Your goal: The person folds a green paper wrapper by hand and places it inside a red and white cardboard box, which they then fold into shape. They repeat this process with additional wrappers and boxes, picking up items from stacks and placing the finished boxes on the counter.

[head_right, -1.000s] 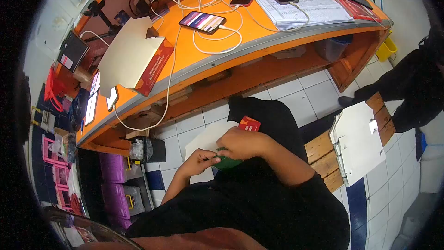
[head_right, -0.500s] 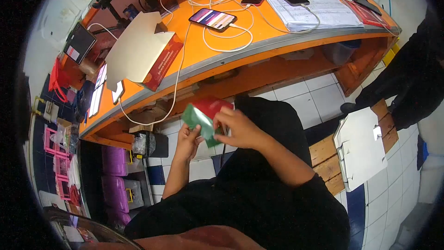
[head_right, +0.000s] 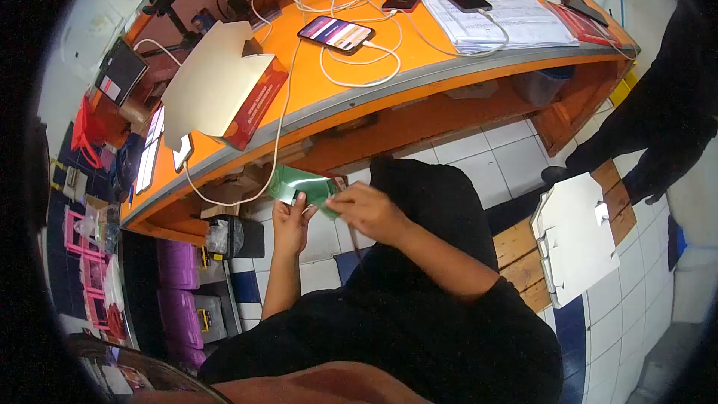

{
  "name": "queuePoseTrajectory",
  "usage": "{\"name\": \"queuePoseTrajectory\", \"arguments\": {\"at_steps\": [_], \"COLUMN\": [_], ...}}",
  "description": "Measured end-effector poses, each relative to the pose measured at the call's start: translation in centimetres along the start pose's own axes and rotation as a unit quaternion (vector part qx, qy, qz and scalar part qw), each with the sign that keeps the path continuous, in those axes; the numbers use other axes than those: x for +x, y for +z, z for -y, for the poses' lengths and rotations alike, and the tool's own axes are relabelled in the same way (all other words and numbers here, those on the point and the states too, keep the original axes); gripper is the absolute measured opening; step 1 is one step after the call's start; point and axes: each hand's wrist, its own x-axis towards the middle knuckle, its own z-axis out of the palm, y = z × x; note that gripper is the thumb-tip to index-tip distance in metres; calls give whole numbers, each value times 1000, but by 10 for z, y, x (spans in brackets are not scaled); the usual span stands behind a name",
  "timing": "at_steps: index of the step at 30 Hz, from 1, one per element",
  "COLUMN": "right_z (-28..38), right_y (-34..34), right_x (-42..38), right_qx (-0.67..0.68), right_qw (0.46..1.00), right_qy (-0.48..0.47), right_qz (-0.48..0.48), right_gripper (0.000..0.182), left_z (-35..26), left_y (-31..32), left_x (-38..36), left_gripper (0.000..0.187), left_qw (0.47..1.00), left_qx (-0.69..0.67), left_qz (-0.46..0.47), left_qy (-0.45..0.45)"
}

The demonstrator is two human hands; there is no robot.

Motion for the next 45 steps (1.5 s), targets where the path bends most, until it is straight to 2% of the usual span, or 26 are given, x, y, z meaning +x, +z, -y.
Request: {"name": "queuePoseTrajectory", "arguments": {"at_steps": [3, 5, 8, 11, 13, 14, 15, 17, 18, 19, 20, 21, 23, 24, 25, 26, 27, 28, 29, 31, 32, 34, 35, 37, 41, 45], "right_z": [-1, -6, -8, -10, -10, -11, -14, -21, -27, -31, -32, -31, -19, -15, -16, -22, -30, -37, -37, -38, -33, -31, -30, -32, -29, -31], "right_y": [10, 12, 17, 23, 27, 30, 31, 42, 50, 56, 50, 38, 12, 3, -1, 1, 4, 8, 12, 20, 20, 21, 21, 20, 14, 12], "right_x": [-8, -11, -13, -19, -22, -22, -22, -29, -38, -45, -45, -38, -12, -2, 2, -5, -14, -20, -22, -24, -21, -21, -21, -26, -25, -26], "right_qx": [-31, -44, -31, -20, -51, -42, -48, -34, -14, 8, -56, -122, -219, -214, -211, -206, 18, 240, 242, 306, 320, 333, 346, 343, 370, 390], "right_qw": [998, 998, 998, 996, 992, 993, 994, 995, 994, 990, 996, 993, 968, 961, 950, 949, 948, 892, 892, 843, 837, 824, 811, 806, 768, 760], "right_qy": [37, 37, 46, 74, 84, 85, 81, 83, 109, 135, 71, 5, 102, 165, 228, 233, 318, 382, 383, 439, 441, 454, 466, 477, 516, 515], "right_qz": [47, 31, -14, -53, -73, -67, -64, -49, -4, 41, 20, -2, -61, -52, -45, -40, -23, -6, -6, -46, -48, -60, -73, -74, -82, -64], "right_gripper": [33, 36, 37, 37, 35, 35, 32, 29, 31, 34, 37, 41, 58, 65, 73, 73, 76, 80, 80, 74, 69, 64, 58, 52, 36, 31], "left_z": [12, 15, 13, 24, 29, 31, 27, 24, 28, 36, 42, 46, 51, 52, 50, 43, 39, 45, 38, 27, 21, 13, 13, 12, 19, 27], "left_y": [1, 6, 15, 12, 16, 15, 26, 48, 41, 31, 20, 10, -4, -13, -14, -12, -12, -18, -14, -6, -4, -2, -3, -5, -9, -15], "left_x": [-2, -4, -8, -8, -9, -6, -8, -13, -8, -2, 0, 0, -2, -7, -12, -17, -19, -18, -19, -21, -21, -19, -19, -18, -12, -10], "left_gripper": [27, 25, 23, 26, 24, 29, 29, 33, 33, 34, 34, 34, 34, 37, 37, 40, 42, 46, 46, 46, 46, 55, 55, 53, 42, 38], "left_qw": [999, 997, 999, 992, 995, 990, 992, 994, 993, 973, 940, 937, 935, 946, 944, 952, 961, 967, 967, 984, 984, 981, 981, 998, 999, 999], "left_qx": [37, 53, 37, 88, 6, -43, -43, -108, -107, -196, -283, -282, -168, -194, -194, -180, -165, -168, -167, -135, -136, 137, 137, 60, 32, 32], "left_qz": [25, 53, 39, 93, 95, 132, 118, -27, -49, -94, -139, -158, -258, -200, -209, -195, -180, -152, -154, -93, -93, -29, -28, -31, -3, 13], "left_qy": [1, 0, 3, 16, 8, -26, -28, -5, -10, -72, -130, -132, -176, -164, -169, -151, -131, -113, -113, 67, 67, 138, 138, 17, 17, 36]}}
